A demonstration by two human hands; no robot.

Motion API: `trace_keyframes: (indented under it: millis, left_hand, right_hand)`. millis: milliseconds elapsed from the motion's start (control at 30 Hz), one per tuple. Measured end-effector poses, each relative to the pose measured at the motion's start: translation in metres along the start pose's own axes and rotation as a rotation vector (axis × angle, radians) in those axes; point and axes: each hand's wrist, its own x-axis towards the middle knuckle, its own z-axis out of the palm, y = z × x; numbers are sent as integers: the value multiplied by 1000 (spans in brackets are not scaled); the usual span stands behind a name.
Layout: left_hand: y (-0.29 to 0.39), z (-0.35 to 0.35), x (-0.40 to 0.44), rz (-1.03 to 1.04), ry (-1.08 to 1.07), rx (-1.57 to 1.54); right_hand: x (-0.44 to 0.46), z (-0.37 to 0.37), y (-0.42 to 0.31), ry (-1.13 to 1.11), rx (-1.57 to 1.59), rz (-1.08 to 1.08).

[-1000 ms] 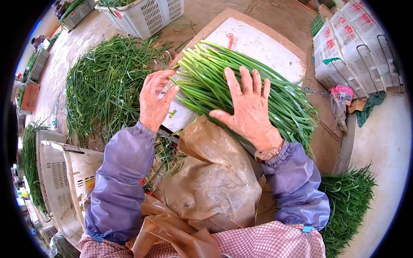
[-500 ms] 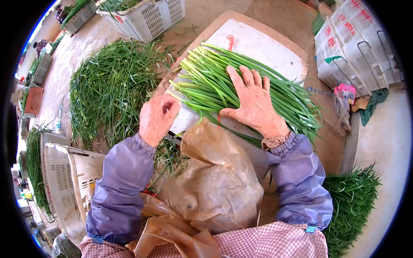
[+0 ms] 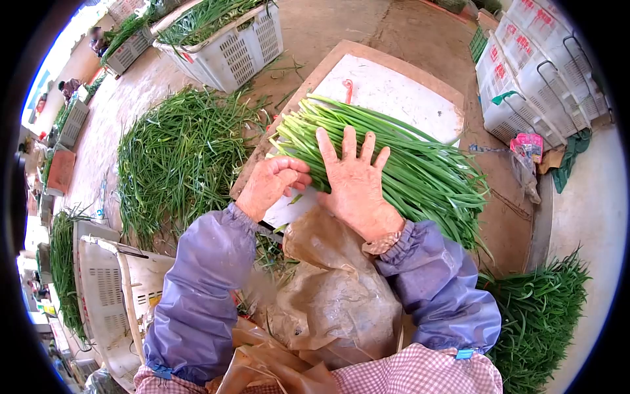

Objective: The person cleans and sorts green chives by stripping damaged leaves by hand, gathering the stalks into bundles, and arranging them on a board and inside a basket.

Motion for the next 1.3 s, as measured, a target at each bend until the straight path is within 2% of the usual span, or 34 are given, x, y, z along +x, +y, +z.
trace_keyframes:
  millis: [67, 267, 400, 533, 567, 633, 667, 733, 800, 867, 900, 1000, 1133, 1300]
  left_hand:
    - [-3, 5, 0, 53, 8, 15]
    - [-16, 14, 7, 210, 33, 127]
    - [-13, 18, -2, 314, 29, 326]
    - [-21, 22, -8, 427, 127, 374]
    - [-20, 22, -10, 424, 132, 371]
    - [-14, 22, -16, 351, 318, 315]
    - [-11, 22, -17, 350, 311, 314]
    - [-4, 20, -15, 474, 600, 442]
    - [7, 18, -12, 533, 612, 546]
    - [21, 17, -9, 836, 656, 941]
    - [23, 20, -5, 876, 618, 985]
    - [18, 28, 16, 863, 539, 1093]
    - [10, 27, 16, 745, 604, 919]
    - [18, 13, 29, 713, 689, 975]
  right_hand:
    - [1, -2, 10, -20, 1, -6]
    - [7, -4, 58, -68, 121, -231]
    - [25, -3, 78, -123, 207, -298]
    - [20, -8, 72, -168, 253, -310]
    - [13, -9, 62, -144, 163, -297]
    - [-2, -10, 45, -119, 50, -293]
    - [-7, -5, 41, -81, 51, -306]
    - [-13, 1, 37, -35, -12, -307]
    - [-13, 0, 36, -24, -10, -309]
    - [-15, 0, 33, -17, -9, -303]
    - [-14, 1, 33, -12, -1, -307]
    - [-14, 1, 33, 8, 58, -290]
    - [-20, 5, 29, 47, 45, -288]
    - [-21, 3, 24, 54, 10, -318]
